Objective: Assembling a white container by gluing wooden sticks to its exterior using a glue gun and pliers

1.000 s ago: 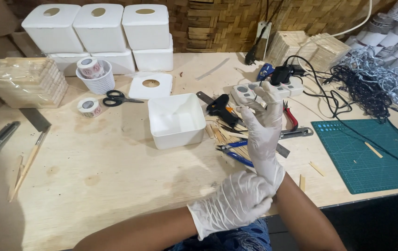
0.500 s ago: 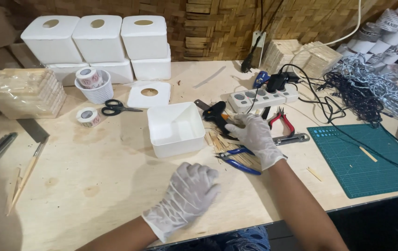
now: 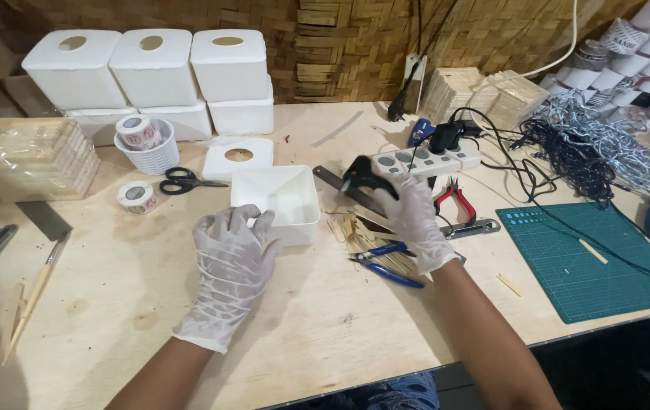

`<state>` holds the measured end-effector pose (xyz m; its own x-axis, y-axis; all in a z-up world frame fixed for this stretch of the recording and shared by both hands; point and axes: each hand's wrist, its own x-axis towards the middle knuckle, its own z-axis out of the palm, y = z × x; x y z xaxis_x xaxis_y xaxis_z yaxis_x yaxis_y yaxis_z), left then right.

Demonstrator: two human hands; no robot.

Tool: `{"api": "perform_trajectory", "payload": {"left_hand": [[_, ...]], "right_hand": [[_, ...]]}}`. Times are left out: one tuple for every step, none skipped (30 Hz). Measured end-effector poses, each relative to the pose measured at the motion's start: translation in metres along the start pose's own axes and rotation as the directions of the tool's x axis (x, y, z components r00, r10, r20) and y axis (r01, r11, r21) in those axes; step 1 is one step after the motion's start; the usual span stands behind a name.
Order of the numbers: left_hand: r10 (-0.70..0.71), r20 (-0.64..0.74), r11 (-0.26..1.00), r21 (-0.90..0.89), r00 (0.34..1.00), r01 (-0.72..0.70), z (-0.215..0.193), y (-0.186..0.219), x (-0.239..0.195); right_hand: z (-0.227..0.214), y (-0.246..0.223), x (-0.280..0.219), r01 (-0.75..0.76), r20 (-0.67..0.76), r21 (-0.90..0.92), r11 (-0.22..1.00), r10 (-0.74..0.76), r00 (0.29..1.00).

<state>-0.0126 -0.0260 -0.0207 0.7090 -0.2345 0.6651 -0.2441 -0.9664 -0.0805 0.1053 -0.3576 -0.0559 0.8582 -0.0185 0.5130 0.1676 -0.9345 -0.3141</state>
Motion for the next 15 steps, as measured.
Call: {"api": "perform_trajectory", "payload": {"left_hand": [[-0.02, 0.016, 1.0, -0.016, 1.0, 0.021, 0.0, -0.002, 0.0], [-0.038, 0.032, 0.999, -0.032, 0.999, 0.039, -0.001, -0.003, 0.001], [-0.042, 0.034, 0.999, -0.033, 0.999, 0.043, -0.002, -0.005, 0.001], [-0.058, 0.053, 0.998, -0.019, 0.997, 0.059, -0.002, -0.005, 0.001], [-0.073, 0.072, 0.997, -0.005, 0.995, 0.074, -0.003, -0.006, 0.002], [-0.074, 0.073, 0.997, -0.006, 0.995, 0.075, -0.006, -0.007, 0.002], [-0.091, 0.102, 0.996, 0.014, 0.991, 0.09, -0.008, -0.008, 0.001], [-0.107, 0.13, 0.994, 0.035, 0.986, 0.103, -0.011, -0.009, 0.001], [-0.107, 0.13, 0.994, 0.035, 0.986, 0.103, -0.014, -0.011, 0.001], [-0.131, 0.171, 0.99, 0.067, 0.977, 0.121, -0.016, -0.012, 0.001], [-0.157, 0.21, 0.985, 0.1, 0.965, 0.138, -0.018, -0.014, 0.0], [-0.158, 0.21, 0.985, 0.101, 0.965, 0.139, -0.018, -0.016, -0.001], [-0.178, 0.283, 0.983, 0.091, 0.943, 0.158, -0.019, -0.018, -0.002], [-0.2, 0.354, 0.98, 0.084, 0.914, 0.182, -0.02, -0.02, -0.004], [-0.204, 0.354, 0.979, 0.085, 0.913, 0.186, -0.027, -0.017, 0.0]], "right_hand": [[-0.019, -0.008, 0.003, -0.036, 0.011, 0.179, 0.983, 0.034, 0.999], [-0.039, -0.015, 0.006, -0.075, 0.029, 0.352, 0.933, 0.069, 0.997], [-0.053, -0.021, 0.005, -0.074, 0.032, 0.351, 0.933, 0.067, 0.997], [-0.067, -0.025, 0.005, -0.111, -0.003, 0.402, 0.909, 0.122, 0.993], [-0.082, -0.029, 0.005, -0.144, -0.035, 0.454, 0.879, 0.179, 0.983], [-0.085, -0.031, 0.003, -0.144, -0.033, 0.453, 0.88, 0.178, 0.983], [-0.089, -0.033, 0.002, -0.135, -0.032, 0.469, 0.873, 0.17, 0.985], [-0.093, -0.035, 0.0, -0.126, -0.032, 0.486, 0.865, 0.161, 0.986], [-0.084, -0.031, 0.0, -0.126, -0.031, 0.487, 0.865, 0.161, 0.986], [-0.076, -0.027, 0.0, -0.124, -0.013, 0.391, 0.912, 0.14, 0.99], [-0.067, -0.024, 0.0, -0.117, 0.008, 0.291, 0.95, 0.12, 0.993], [-0.071, -0.03, 0.0, -0.116, 0.008, 0.291, 0.95, 0.119, 0.993], [-0.075, -0.036, 0.001, -0.099, 0.009, 0.371, 0.923, 0.103, 0.995], [-0.078, -0.043, 0.001, -0.079, 0.01, 0.448, 0.891, 0.083, 0.997], [-0.081, -0.041, 0.0, -0.076, 0.012, 0.448, 0.891, 0.079, 0.997]]}}
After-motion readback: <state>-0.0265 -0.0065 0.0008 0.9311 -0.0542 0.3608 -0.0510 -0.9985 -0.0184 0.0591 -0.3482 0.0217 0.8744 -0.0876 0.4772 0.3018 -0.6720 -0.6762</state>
